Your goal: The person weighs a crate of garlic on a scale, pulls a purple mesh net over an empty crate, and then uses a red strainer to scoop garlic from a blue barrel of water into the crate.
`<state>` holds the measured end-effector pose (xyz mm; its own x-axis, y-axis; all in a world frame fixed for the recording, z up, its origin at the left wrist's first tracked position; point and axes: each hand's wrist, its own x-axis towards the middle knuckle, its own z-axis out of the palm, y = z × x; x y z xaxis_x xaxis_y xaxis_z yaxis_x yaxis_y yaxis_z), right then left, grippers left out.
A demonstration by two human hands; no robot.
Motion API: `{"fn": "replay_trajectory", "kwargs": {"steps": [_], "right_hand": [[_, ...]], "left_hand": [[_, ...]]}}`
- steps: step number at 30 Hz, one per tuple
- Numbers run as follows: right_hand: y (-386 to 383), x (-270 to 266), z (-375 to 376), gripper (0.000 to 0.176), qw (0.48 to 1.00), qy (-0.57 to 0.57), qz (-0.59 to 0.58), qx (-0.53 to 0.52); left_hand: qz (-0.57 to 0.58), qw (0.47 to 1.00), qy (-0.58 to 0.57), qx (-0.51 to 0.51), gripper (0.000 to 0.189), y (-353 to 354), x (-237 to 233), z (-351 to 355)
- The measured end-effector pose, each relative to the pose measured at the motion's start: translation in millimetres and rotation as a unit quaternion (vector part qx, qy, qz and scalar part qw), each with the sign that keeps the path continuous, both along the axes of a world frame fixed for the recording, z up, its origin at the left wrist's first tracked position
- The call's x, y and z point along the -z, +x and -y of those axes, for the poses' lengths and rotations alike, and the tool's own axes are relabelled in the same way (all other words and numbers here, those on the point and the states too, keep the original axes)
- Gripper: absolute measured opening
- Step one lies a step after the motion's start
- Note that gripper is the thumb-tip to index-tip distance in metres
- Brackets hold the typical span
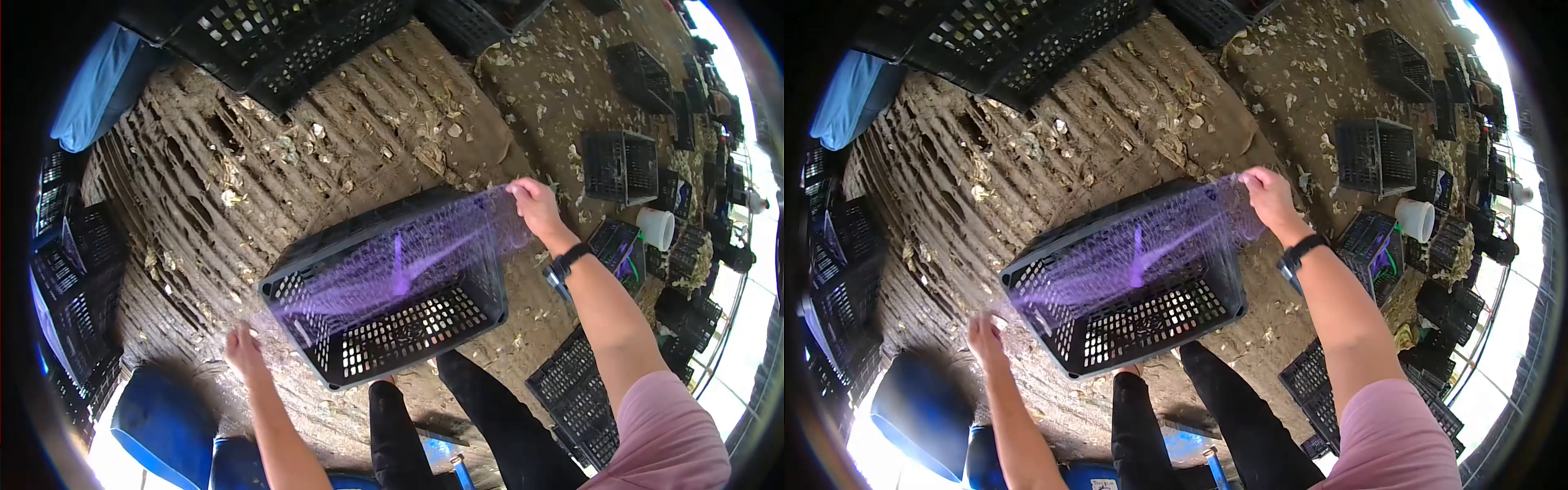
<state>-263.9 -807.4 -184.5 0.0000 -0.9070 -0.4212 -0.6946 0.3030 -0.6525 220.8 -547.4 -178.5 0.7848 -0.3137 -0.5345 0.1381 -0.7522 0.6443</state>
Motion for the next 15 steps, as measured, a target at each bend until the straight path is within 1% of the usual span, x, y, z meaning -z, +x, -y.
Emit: {"fn": "replay_trajectory", "kwargs": {"steps": [1, 2, 3, 5, 6, 7, 8, 9, 11, 14, 15], "right_hand": [[0.9, 8.0, 8.8, 0.015, 1.0, 0.0, -0.008, -0.003], [0.4, 14.7, 15.7, 0.016, 1.0, 0.0, -0.016, -0.007], [-0.6, 20.5, 21.1, 0.016, 1.0, 0.015, -0.022, -0.007], [-3.0, 32.5, 26.3, 0.016, 0.998, 0.051, -0.032, -0.01], [-9.3, 36.8, 17.6, 0.017, 0.994, 0.105, -0.009, -0.022], [-21.8, 41.1, 4.5, 0.023, 0.987, 0.157, 0.018, -0.037], [-19.3, 26.9, -8.5, 0.027, 0.971, 0.24, 0.016, 0.004], [-41.3, 50.7, -32.0, 0.026, 0.933, 0.275, 0.19, 0.13], [-36.6, 17.1, -54.3, 0.027, 0.899, 0.339, 0.218, 0.171], [-27.4, -13.8, -52.9, 0.028, 0.892, 0.349, 0.222, 0.183], [-32.8, -14.0, -47.0, 0.03, 0.892, 0.341, 0.238, 0.176]], "left_hand": [[-0.003, 0.999, -0.04, -0.01, 0.022, 12.8, 25.3, 6.8], [-0.018, 0.999, -0.029, -0.002, 0.021, 17.6, 25.0, 26.7], [-0.02, 0.999, -0.038, 0.028, 0.02, 23.3, 32.1, 41.2], [-0.005, 0.998, 0.024, 0.052, 0.019, 23.4, 49.4, 64.7], [-0.067, 0.992, 0.1, 0.03, 0.02, 23.3, 54.7, 61.0], [-0.123, 0.977, 0.173, 0.004, 0.022, 25.0, 63.7, 55.4], [-0.221, 0.961, 0.13, -0.103, 0.023, 29.2, 79.6, 32.4], [-0.312, 0.925, 0.079, -0.203, 0.023, 36.5, 84.8, 10.2], [-0.302, 0.941, 0.049, -0.143, 0.021, 26.3, 47.5, 11.9], [-0.281, 0.958, 0.05, -0.019, 0.017, 51.4, 19.0, 11.2], [-0.269, 0.958, 0.094, -0.02, 0.017, 55.0, 17.0, 9.5]]}}
